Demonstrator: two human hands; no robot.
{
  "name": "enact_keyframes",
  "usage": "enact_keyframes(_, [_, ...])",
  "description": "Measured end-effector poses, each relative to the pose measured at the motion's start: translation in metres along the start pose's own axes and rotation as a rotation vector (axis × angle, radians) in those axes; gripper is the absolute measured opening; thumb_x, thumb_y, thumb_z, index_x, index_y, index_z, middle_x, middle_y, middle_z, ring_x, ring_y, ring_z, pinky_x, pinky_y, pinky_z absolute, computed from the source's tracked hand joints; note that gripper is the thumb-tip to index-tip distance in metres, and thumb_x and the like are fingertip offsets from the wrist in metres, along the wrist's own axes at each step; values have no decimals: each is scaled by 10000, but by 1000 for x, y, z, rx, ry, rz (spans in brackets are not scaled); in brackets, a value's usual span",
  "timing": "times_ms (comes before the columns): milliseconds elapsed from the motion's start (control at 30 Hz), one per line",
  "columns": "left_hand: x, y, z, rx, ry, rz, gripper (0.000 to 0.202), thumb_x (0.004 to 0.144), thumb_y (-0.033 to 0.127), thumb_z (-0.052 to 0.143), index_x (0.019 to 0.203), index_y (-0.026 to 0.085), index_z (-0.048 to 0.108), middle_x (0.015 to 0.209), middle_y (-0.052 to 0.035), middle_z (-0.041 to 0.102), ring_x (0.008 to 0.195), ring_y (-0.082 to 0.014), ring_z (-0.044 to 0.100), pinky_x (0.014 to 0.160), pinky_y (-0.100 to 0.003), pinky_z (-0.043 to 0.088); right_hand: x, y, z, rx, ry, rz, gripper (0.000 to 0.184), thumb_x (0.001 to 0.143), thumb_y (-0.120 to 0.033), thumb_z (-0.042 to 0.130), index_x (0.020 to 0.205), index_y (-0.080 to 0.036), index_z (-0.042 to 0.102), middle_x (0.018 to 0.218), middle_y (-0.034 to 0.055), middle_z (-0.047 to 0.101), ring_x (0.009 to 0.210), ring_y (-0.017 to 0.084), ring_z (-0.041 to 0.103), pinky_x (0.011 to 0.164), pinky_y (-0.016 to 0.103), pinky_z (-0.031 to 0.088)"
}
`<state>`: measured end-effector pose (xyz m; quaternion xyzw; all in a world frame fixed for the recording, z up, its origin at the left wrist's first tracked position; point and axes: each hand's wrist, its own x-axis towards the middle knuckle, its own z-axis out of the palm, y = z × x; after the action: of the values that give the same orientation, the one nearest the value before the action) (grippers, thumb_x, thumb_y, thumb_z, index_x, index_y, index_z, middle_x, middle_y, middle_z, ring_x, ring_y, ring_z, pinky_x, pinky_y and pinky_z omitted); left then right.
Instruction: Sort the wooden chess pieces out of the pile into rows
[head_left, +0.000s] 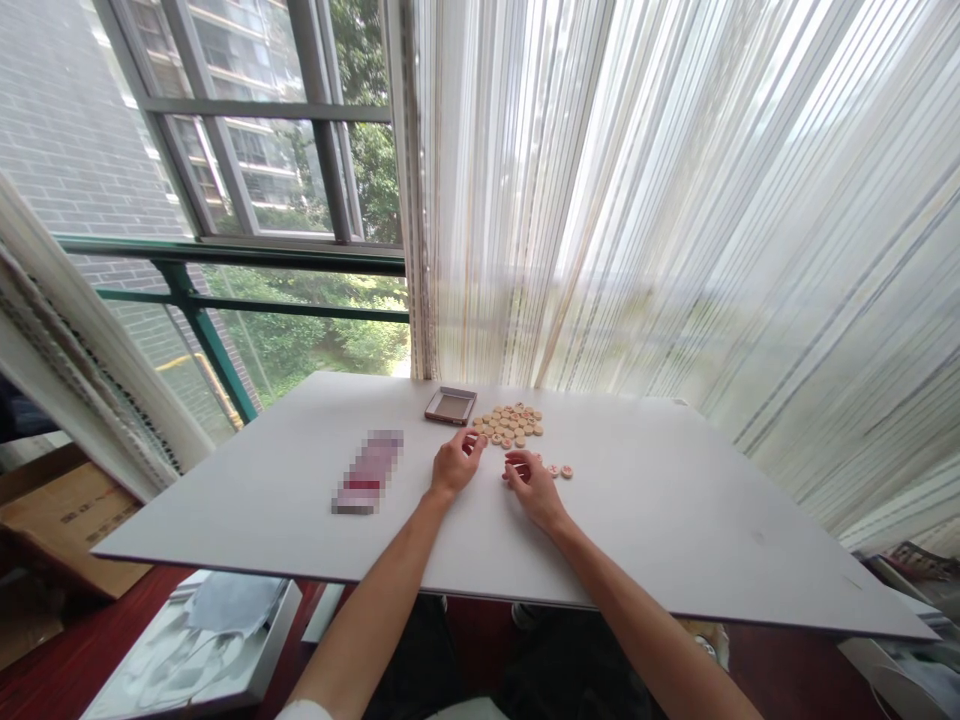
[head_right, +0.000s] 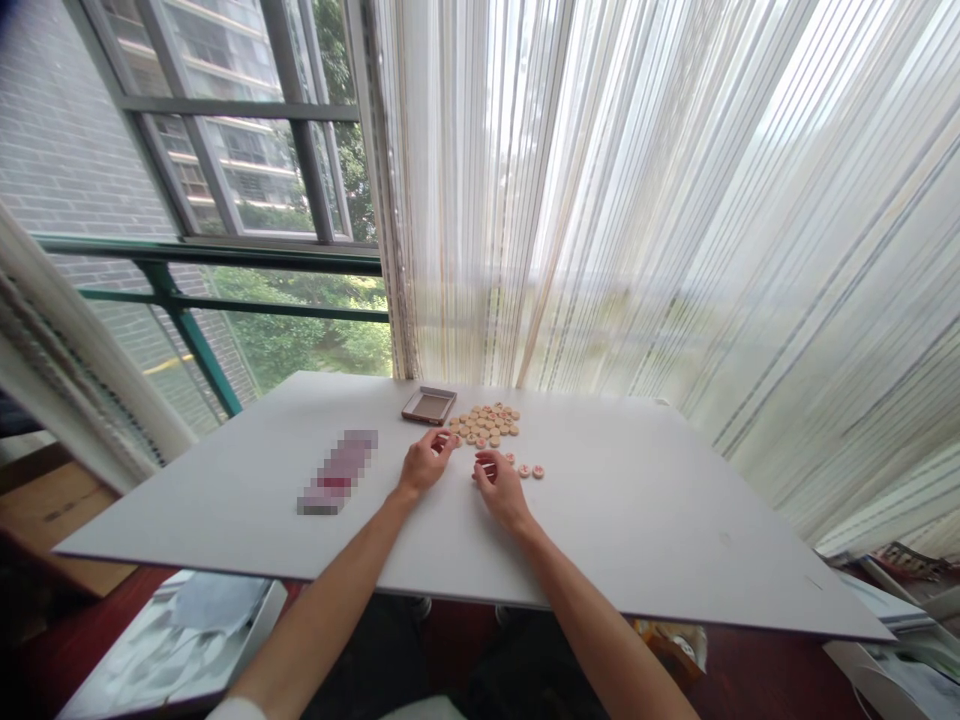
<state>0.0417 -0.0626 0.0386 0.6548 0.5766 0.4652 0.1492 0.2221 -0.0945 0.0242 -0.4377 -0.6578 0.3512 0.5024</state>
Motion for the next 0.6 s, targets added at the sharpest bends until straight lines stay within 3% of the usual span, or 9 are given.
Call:
enact_keyframes(67, [5, -8, -5, 125, 63, -56, 234, 920, 411, 523, 1043, 245, 631, 836, -29, 724, 729, -180, 653, 679, -272, 460, -2, -2, 1, -17, 3, -4, 280, 876, -423, 560, 1049, -209, 609, 985, 76, 664, 764, 185, 693, 682, 334, 584])
enact_keyframes(200, [13, -21, -9, 309, 5, -43, 169, 896, 355, 566, 890, 228, 678, 835, -63, 703, 851, -222, 629, 736, -296, 443, 4, -15, -7, 38, -37, -4, 269, 876, -418, 564, 1013, -194, 623, 964, 77, 682, 767, 191, 696, 670, 328, 578])
enact_keyframes(267, [14, -23, -7, 345, -10, -17, 158, 882, 341, 588, 843, 218, 680, 875, -77, 698, 904, -238, 614, 768, -310, 436, 19, -22, -19, 59, -32, -16, 270, 896, -416, 534, 1017, -190, 617, 913, 69, 695, 785, 194, 695, 687, 329, 575])
enact_keyframes(333, [14, -23, -6, 364, 0, -25, 174, 889, 356, 580, 853, 211, 669, 878, -82, 694, 889, -242, 612, 768, -320, 431, 42, -25, -36, -54, 21, -11, 258, 915, -397, 496, 1042, -203, 610, 935, 61, 703, 804, 184, 687, 698, 321, 564])
enact_keyframes(400, [12, -20, -5, 364, 2, -42, 222, 920, 389, 529, 880, 210, 654, 833, -78, 688, 829, -233, 618, 751, -323, 430, 67, -21, -53, -297, 64, 23, 224, 916, -344, 488, 1056, -227, 617, 1006, 42, 699, 882, 161, 668, 782, 301, 536])
enact_keyframes(500, [8, -17, -6, 318, -41, -4, 245, 934, 414, 500, 896, 217, 640, 797, -59, 682, 779, -212, 622, 744, -312, 433, 97, -7, -72, -384, 62, 102, 141, 804, -252, 635, 928, -187, 652, 972, 69, 695, 877, 186, 647, 813, 321, 502])
enact_keyframes(600, [4, -16, -6, 287, -81, 57, 181, 909, 383, 549, 900, 225, 636, 813, -44, 679, 792, -196, 625, 760, -293, 440, 108, 10, -80, -410, 48, 178, 114, 693, -195, 727, 769, -173, 645, 883, 70, 690, 861, 210, 634, 821, 340, 480])
